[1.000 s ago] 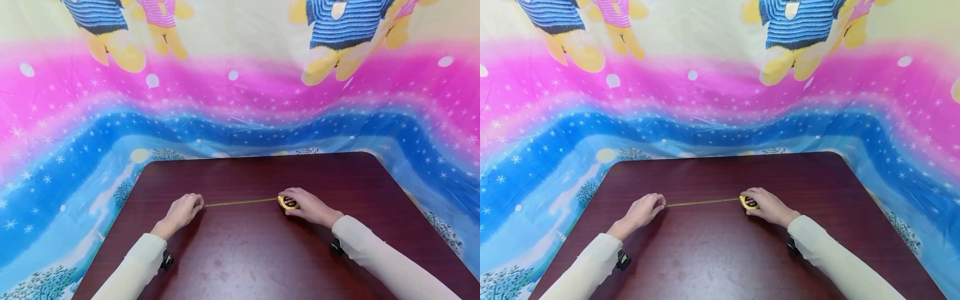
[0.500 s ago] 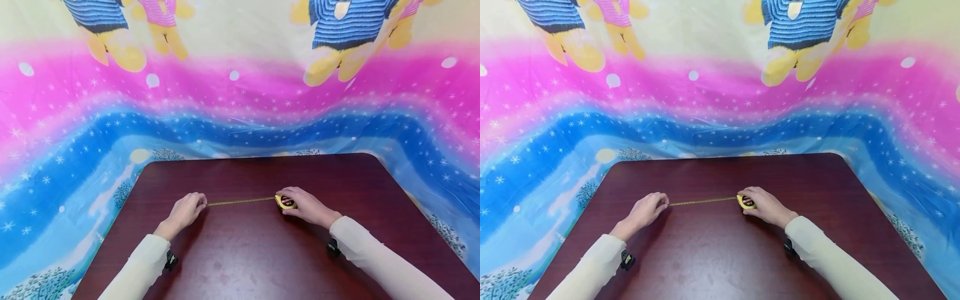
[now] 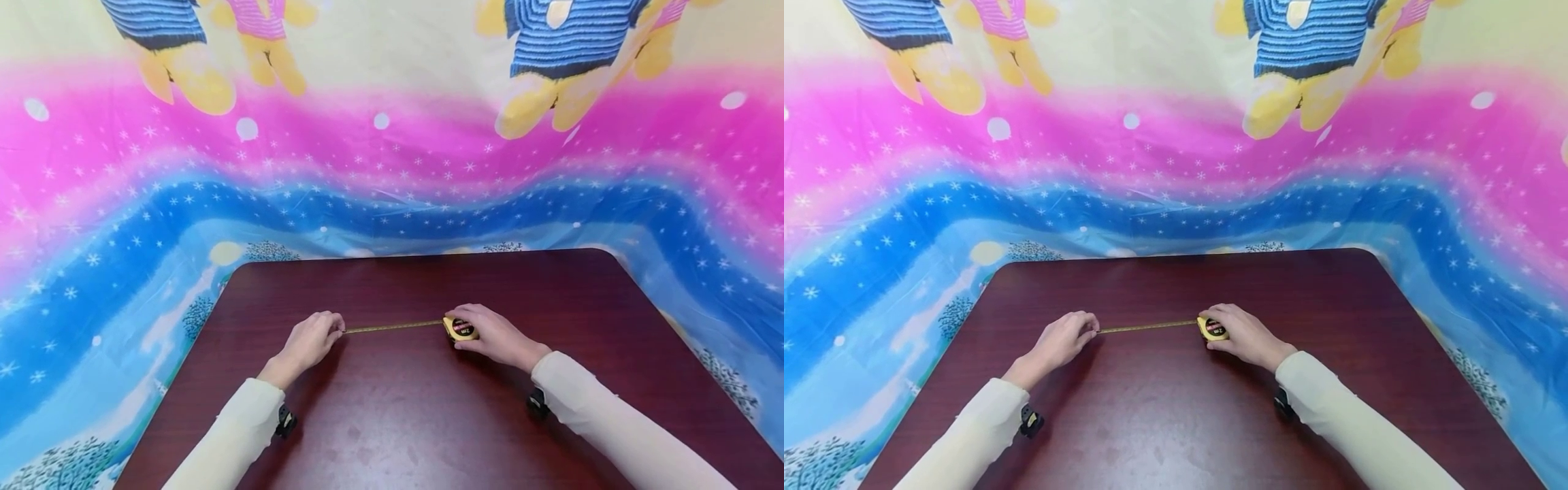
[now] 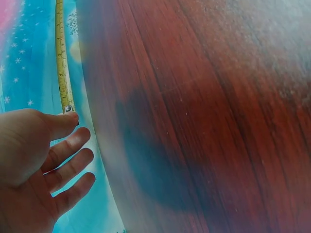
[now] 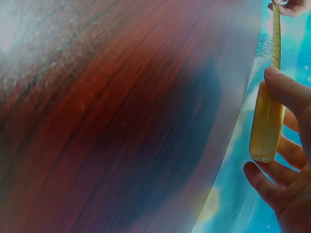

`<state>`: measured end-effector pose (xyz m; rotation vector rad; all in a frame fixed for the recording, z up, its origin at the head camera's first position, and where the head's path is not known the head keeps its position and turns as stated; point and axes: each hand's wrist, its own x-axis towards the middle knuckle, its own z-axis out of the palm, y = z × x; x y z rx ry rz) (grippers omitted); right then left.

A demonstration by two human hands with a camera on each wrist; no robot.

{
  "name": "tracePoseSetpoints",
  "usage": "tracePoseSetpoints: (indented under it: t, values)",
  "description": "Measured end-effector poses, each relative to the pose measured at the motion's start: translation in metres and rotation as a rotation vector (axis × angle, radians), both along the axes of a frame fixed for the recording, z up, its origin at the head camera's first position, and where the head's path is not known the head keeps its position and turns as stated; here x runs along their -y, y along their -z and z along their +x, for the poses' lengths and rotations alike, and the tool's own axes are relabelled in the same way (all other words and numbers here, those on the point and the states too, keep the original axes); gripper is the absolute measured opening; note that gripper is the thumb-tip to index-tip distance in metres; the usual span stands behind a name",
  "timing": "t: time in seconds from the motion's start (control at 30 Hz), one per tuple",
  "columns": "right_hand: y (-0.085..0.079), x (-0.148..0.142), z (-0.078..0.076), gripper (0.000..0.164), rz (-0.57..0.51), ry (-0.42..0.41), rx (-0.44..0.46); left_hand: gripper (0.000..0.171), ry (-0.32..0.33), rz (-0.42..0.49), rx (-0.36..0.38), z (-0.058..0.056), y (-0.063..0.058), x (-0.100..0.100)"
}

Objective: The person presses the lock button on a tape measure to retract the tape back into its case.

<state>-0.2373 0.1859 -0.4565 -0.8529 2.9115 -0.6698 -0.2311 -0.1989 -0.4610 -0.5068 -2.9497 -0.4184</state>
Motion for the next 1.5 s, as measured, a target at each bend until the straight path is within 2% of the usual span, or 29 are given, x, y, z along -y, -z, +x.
tracePoseSetpoints:
  t: [0.77, 1.17, 1.5]
  values:
    - [-0.007, 0.009, -0.006, 0.062, 0.014, -0.014, 0.004, 0.006, 0.009, 0.015, 0.024, -0.008, -0.003, -0.018]
    - [-0.005, 0.013, -0.007, 0.062, 0.009, -0.004, 0.018, 0.005, 0.018, 0.013, 0.019, -0.01, -0.005, -0.025]
    - [-0.003, 0.018, -0.007, 0.061, 0.011, -0.02, 0.023, 0.004, 0.035, 0.022, 0.045, -0.011, -0.006, -0.03]
